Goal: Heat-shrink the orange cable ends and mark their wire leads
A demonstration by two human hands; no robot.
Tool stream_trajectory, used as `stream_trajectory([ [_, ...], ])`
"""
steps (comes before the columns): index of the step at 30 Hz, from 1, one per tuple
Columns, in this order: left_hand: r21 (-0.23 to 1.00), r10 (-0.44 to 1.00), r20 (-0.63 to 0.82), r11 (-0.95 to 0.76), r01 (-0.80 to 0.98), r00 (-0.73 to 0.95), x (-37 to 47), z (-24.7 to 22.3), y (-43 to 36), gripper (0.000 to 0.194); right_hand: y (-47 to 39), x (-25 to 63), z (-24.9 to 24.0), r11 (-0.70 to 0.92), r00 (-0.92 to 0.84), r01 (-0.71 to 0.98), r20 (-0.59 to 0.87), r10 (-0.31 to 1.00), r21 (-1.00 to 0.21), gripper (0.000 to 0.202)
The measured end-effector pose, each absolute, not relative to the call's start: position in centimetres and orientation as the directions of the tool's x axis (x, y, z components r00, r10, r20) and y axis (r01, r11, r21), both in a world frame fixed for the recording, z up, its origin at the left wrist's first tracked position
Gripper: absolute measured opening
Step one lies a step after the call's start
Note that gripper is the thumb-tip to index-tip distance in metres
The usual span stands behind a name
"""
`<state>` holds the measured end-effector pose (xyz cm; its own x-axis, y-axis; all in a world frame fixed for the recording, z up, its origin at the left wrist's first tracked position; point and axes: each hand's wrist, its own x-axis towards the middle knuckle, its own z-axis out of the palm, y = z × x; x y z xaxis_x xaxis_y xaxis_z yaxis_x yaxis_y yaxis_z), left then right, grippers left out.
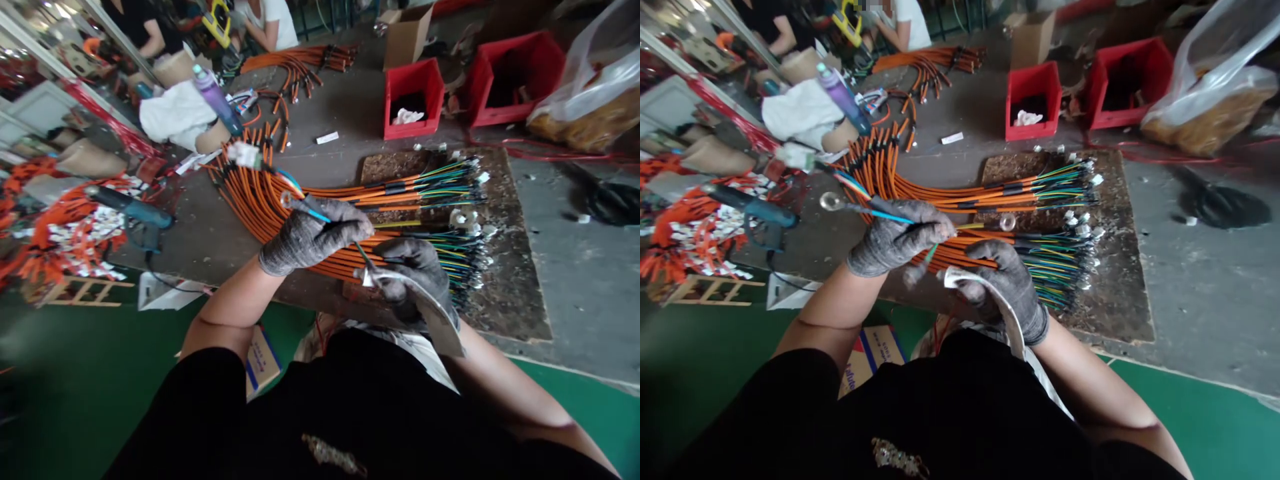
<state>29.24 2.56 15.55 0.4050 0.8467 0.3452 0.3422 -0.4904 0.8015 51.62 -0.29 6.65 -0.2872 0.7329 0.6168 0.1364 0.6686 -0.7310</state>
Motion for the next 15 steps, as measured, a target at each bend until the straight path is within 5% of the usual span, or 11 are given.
stream_trajectory([
  [3,0.747,0.810,0.333,-0.539,0.390,0.482,28.5,16.8,0.7,0.040,-0.1,51.4,6.7,0.584,-0.248,0.143,0.543,0.803,-0.799,0.045],
  [10,0.741,0.814,0.346,-0.542,0.397,0.467,28.3,16.6,-0.6,0.077,2.0,49.0,8.4,0.341,-0.338,-0.044,0.336,0.879,-0.939,0.047],
  [15,0.736,0.816,0.393,-0.556,0.387,0.424,28.4,16.4,-0.5,0.075,3.1,48.9,9.8,0.627,-0.423,0.021,0.562,0.711,-0.779,0.040],
])
